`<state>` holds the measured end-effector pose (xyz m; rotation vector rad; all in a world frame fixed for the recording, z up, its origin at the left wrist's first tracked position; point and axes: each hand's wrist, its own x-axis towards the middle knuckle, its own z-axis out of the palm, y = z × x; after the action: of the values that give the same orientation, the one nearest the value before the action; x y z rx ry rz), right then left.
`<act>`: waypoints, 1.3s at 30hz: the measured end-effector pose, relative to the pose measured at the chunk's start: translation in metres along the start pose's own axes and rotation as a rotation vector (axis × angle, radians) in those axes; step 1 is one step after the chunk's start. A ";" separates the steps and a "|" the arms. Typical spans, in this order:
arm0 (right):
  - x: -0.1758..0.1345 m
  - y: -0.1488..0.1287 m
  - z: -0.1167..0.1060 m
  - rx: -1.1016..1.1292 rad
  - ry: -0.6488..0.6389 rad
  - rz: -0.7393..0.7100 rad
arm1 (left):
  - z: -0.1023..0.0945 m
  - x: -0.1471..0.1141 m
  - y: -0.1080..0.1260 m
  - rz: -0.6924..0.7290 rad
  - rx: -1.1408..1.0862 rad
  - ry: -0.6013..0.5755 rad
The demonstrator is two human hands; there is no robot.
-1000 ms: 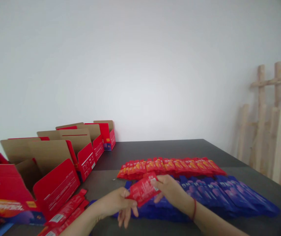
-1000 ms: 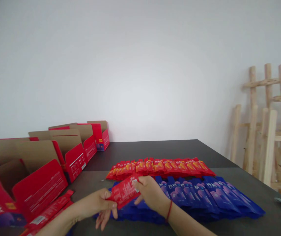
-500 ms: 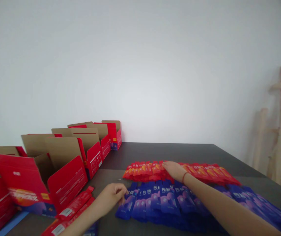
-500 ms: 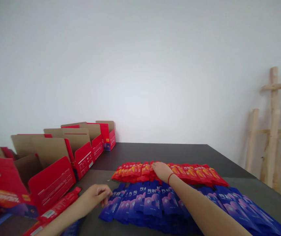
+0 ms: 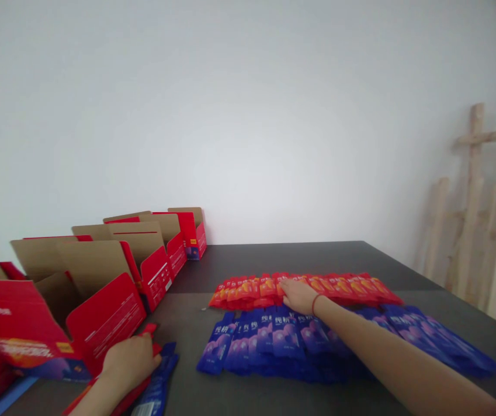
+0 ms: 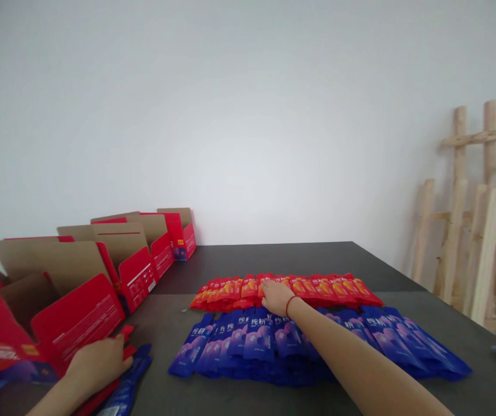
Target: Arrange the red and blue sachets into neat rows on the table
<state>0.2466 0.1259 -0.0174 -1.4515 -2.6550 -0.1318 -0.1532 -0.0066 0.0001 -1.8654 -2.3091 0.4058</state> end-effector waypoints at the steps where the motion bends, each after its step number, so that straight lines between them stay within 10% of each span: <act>1: 0.000 0.000 0.000 0.002 -0.001 0.005 | -0.001 -0.002 0.001 0.003 -0.006 0.000; 11: -0.001 -0.015 -0.009 0.019 0.021 -0.027 | 0.002 -0.011 0.022 0.011 -0.031 0.092; 20: -0.020 -0.089 -0.035 0.109 0.067 -0.189 | -0.003 -0.009 0.018 0.017 -0.235 0.136; 26: -0.044 -0.158 -0.025 1.085 -0.070 -0.060 | -0.030 -0.018 0.043 0.267 -0.907 0.216; 31: -0.051 -0.198 -0.005 1.781 -0.207 0.098 | -0.037 -0.045 0.107 0.418 -1.944 -0.044; 35: -0.060 -0.195 0.009 1.847 -0.230 0.137 | -0.041 -0.048 0.130 0.439 -2.049 -0.395; 39: -0.076 -0.179 0.019 1.765 -0.315 0.095 | -0.050 -0.041 0.137 0.437 -2.034 -0.491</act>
<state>0.1352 -0.0309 -0.0508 -0.7950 -1.5170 1.9085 -0.0022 -0.0141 0.0095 -2.8782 -2.3623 -2.6809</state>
